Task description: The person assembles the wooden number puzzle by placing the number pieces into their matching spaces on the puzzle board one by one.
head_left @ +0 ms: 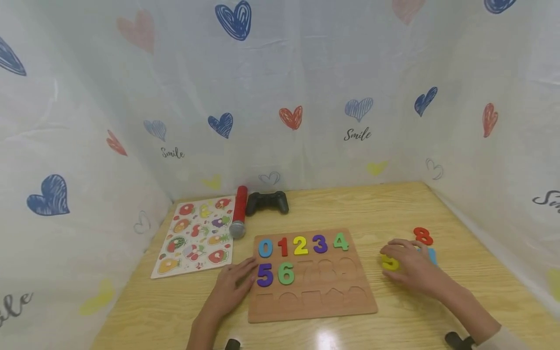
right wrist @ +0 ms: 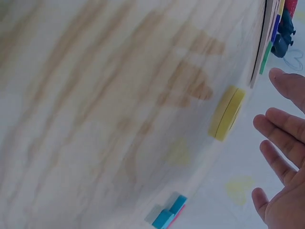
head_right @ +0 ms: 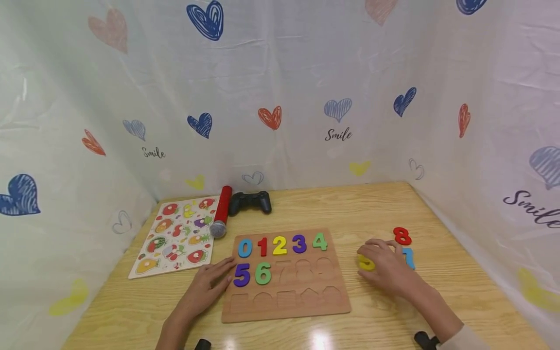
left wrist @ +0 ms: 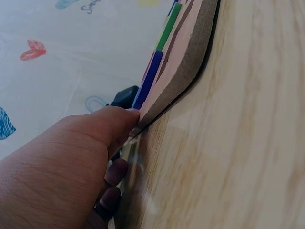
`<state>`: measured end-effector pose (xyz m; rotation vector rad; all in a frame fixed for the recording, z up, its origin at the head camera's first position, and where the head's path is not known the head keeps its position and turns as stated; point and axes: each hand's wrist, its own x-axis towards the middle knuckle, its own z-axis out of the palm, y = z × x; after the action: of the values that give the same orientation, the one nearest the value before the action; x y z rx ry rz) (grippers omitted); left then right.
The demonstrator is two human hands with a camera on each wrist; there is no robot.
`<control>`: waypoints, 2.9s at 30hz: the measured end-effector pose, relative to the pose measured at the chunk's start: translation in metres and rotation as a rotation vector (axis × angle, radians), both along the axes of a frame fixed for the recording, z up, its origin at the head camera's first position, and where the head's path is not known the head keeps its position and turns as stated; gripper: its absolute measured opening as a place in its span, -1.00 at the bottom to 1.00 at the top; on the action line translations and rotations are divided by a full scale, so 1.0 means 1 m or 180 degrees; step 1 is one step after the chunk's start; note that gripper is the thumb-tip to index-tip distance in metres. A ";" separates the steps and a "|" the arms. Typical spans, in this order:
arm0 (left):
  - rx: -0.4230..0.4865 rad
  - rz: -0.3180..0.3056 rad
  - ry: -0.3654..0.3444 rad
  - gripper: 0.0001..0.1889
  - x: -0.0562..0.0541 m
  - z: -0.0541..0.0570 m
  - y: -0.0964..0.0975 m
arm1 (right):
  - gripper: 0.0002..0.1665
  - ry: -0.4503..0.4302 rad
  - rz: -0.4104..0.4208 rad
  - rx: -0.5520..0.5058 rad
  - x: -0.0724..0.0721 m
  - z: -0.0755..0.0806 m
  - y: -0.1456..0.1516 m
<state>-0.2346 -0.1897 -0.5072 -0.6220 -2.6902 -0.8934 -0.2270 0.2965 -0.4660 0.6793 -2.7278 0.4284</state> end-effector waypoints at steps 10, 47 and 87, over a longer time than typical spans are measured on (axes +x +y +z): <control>0.0070 -0.0037 0.0212 -0.61 0.002 -0.002 -0.001 | -0.45 0.0052 0.0007 -0.0069 0.001 -0.001 0.020; 0.0051 0.0000 0.0073 -0.61 0.003 0.003 0.002 | -0.39 -0.0277 -0.0489 0.0124 0.001 -0.007 0.088; 0.0030 -0.0060 -0.0002 -0.59 -0.002 -0.002 -0.001 | -0.44 -0.0355 -0.0569 0.0122 -0.001 -0.012 0.099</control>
<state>-0.2368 -0.1907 -0.5087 -0.6463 -2.6834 -0.9108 -0.2278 0.3958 -0.4782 0.4272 -2.8775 0.3833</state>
